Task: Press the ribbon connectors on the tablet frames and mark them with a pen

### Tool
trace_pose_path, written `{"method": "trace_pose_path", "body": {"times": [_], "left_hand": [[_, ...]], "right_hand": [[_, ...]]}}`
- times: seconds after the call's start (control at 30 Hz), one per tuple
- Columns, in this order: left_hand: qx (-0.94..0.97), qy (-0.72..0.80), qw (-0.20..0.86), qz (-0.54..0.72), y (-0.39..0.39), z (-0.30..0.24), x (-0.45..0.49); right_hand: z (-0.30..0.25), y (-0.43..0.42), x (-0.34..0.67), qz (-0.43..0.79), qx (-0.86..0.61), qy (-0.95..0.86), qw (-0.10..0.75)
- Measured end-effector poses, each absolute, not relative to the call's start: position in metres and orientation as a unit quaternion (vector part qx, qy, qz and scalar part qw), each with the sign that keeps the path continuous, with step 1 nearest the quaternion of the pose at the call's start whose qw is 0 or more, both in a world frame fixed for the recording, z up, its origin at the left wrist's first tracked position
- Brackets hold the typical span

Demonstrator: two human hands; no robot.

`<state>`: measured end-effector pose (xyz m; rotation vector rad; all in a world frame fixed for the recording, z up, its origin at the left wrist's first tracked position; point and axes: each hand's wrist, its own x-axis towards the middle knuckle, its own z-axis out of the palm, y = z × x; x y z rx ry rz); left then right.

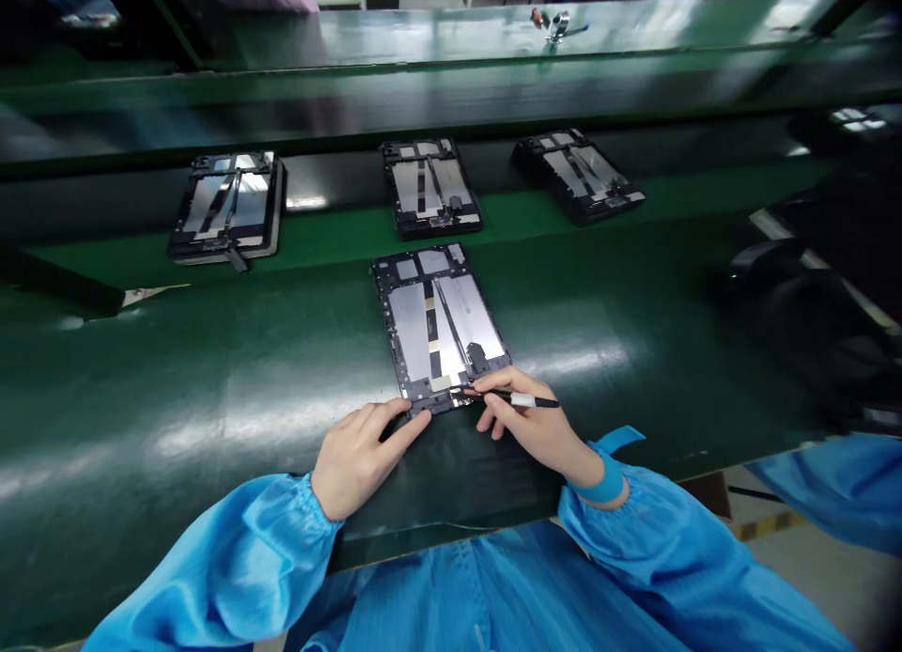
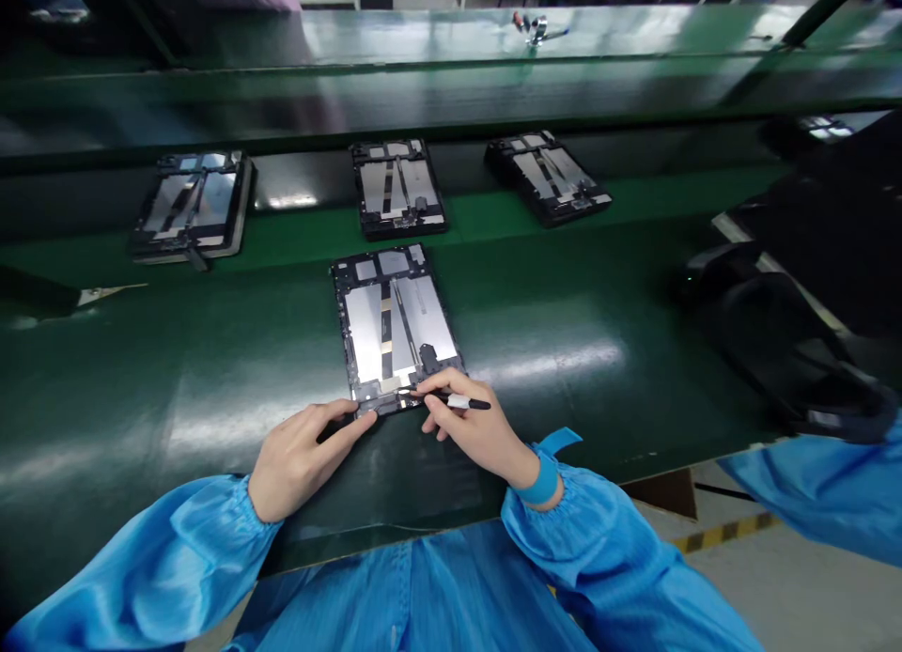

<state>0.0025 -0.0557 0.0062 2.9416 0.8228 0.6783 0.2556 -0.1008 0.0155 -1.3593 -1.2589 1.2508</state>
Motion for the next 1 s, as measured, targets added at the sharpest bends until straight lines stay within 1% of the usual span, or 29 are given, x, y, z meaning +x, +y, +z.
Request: {"method": "trace_pose_path", "body": {"times": [0.1, 0.2, 0.27, 0.37, 0.47, 0.53, 0.63, 0.77, 0.93, 1.0], "left_hand": [[0.930, 0.287, 0.057, 0.221, -0.049, 0.012, 0.010], [0.927, 0.303, 0.119, 0.186, -0.039, 0.019, 0.017], [0.930, 0.302, 0.137, 0.161, -0.035, 0.024, 0.020], [0.930, 0.291, 0.123, 0.187, -0.043, 0.027, 0.023], [0.939, 0.236, 0.140, 0.209, -0.063, 0.023, 0.028], [0.957, 0.178, 0.141, 0.179, -0.076, 0.018, 0.032], [0.977, 0.129, 0.104, 0.133, -0.086, 0.011, 0.036], [0.980, 0.127, 0.098, 0.117, -0.085, 0.008, 0.036], [0.980, 0.131, 0.102, 0.111, -0.085, 0.007, 0.035], [0.980, 0.130, 0.102, 0.111, -0.087, 0.006, 0.036]], "right_hand": [[0.018, -0.102, 0.257, 0.541, -0.533, -0.478, 0.441], [0.024, -0.105, 0.262, 0.567, -0.534, -0.447, 0.440], [0.028, -0.109, 0.267, 0.577, -0.540, -0.439, 0.428], [0.030, -0.115, 0.276, 0.590, -0.553, -0.440, 0.390], [0.029, -0.116, 0.281, 0.600, -0.569, -0.456, 0.329], [0.029, -0.114, 0.282, 0.585, -0.574, -0.495, 0.287], [0.032, -0.110, 0.282, 0.523, -0.573, -0.582, 0.243], [0.035, -0.106, 0.279, 0.465, -0.563, -0.642, 0.235], [0.030, -0.108, 0.275, 0.456, -0.557, -0.649, 0.244], [0.026, -0.110, 0.276, 0.476, -0.554, -0.633, 0.257]]}}
